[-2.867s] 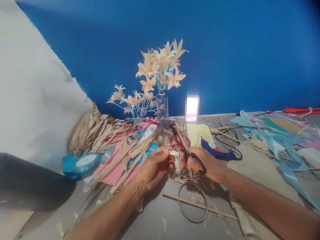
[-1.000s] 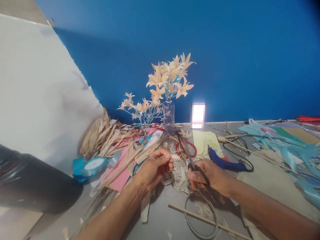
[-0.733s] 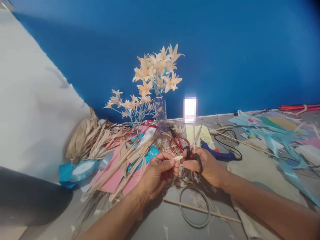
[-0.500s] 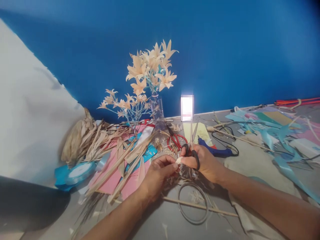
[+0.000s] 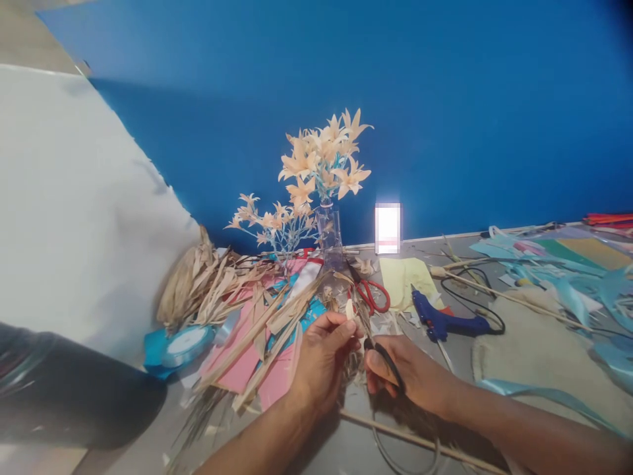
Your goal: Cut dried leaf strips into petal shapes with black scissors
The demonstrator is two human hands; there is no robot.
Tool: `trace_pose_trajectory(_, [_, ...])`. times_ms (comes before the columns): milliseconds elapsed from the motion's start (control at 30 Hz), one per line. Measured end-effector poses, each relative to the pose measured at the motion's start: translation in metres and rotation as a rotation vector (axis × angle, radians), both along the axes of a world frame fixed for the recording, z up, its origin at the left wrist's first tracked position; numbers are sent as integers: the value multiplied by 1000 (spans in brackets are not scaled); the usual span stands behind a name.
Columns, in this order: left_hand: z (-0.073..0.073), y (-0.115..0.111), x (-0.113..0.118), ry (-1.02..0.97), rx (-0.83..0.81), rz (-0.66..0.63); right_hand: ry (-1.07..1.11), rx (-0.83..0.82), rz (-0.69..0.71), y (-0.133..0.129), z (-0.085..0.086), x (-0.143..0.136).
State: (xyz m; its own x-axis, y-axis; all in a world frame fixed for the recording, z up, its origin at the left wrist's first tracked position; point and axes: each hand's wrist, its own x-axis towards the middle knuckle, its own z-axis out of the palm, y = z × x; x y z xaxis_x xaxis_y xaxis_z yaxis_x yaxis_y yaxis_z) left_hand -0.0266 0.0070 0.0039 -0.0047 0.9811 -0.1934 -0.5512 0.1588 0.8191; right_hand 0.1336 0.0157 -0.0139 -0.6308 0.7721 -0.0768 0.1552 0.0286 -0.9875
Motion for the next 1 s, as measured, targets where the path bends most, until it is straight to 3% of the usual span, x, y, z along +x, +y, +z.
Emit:
trace_pose_trajectory(167, [2, -2, 2, -16, 7, 18, 6, 11, 13, -3, -8, -2])
trace_pose_trajectory(1000, [2, -2, 0, -45, 17, 4, 34, -23, 11, -2, -9, 0])
